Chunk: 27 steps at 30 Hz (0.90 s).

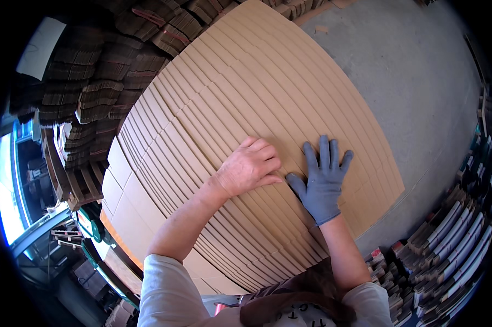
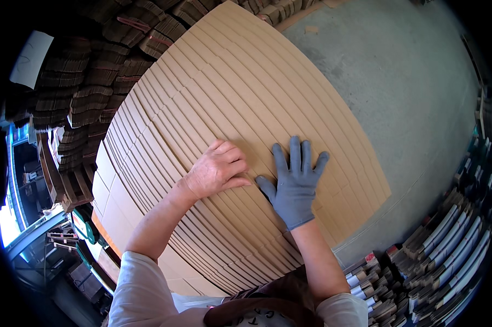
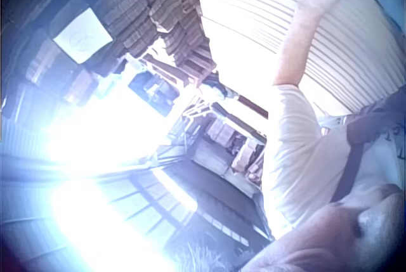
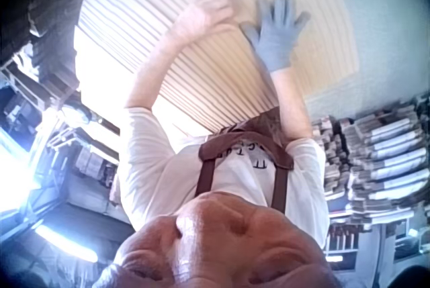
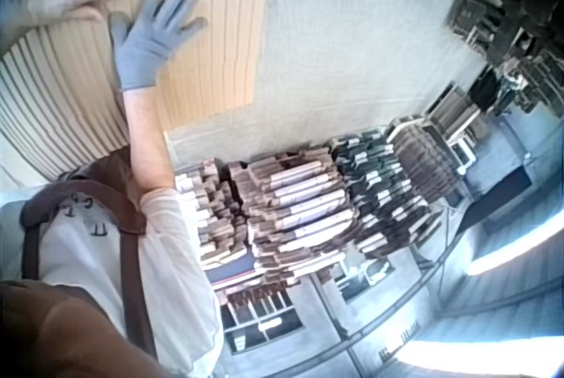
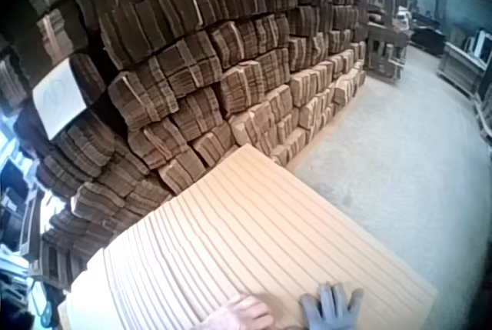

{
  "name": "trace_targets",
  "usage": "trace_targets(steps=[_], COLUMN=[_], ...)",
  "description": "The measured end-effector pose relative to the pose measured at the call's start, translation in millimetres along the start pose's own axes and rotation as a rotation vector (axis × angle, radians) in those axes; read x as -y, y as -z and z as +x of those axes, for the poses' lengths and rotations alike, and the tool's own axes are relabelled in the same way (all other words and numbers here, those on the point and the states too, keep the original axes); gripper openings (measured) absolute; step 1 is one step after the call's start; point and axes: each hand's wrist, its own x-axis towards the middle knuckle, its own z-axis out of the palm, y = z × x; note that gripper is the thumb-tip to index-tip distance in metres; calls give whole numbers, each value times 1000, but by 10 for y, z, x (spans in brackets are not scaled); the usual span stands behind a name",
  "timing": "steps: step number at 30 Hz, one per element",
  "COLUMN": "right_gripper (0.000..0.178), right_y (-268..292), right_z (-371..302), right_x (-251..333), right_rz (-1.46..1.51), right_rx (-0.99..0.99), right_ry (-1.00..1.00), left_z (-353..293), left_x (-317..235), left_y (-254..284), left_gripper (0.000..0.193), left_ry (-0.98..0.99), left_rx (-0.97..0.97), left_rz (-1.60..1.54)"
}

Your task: The person picks up a large flat cardboard sheet and places it on a wooden table. They then repeatedly pick up additional cardboard sheets and stack them neatly on the table, aligning the edges by hand.

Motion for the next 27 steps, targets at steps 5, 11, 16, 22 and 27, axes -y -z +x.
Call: trace_targets(steps=[5, 11, 16, 22, 27], right_gripper=[80, 81, 65, 25, 15], right_y=[0, 27, 91, 588, 718], right_z=[7, -10, -20, -694, -1354], right_x=[-33, -33, -90, -342, -33], right_rz=[-4, 0, 83, 205, 265], right_rx=[13, 6, 2, -3, 229], right_ry=[-2, 2, 12, -101, -255], left_z=[-12, -39, -60, 7, 13], left_x=[6, -28, -19, -4, -14], left_y=[8, -13, -7, 26, -4], left_gripper=[30, 31, 31, 32, 33], left_ry=[-2, 7, 0, 1, 31], left_rx=[3, 0, 4, 7, 4], left_rz=[3, -12, -12, -8, -43])
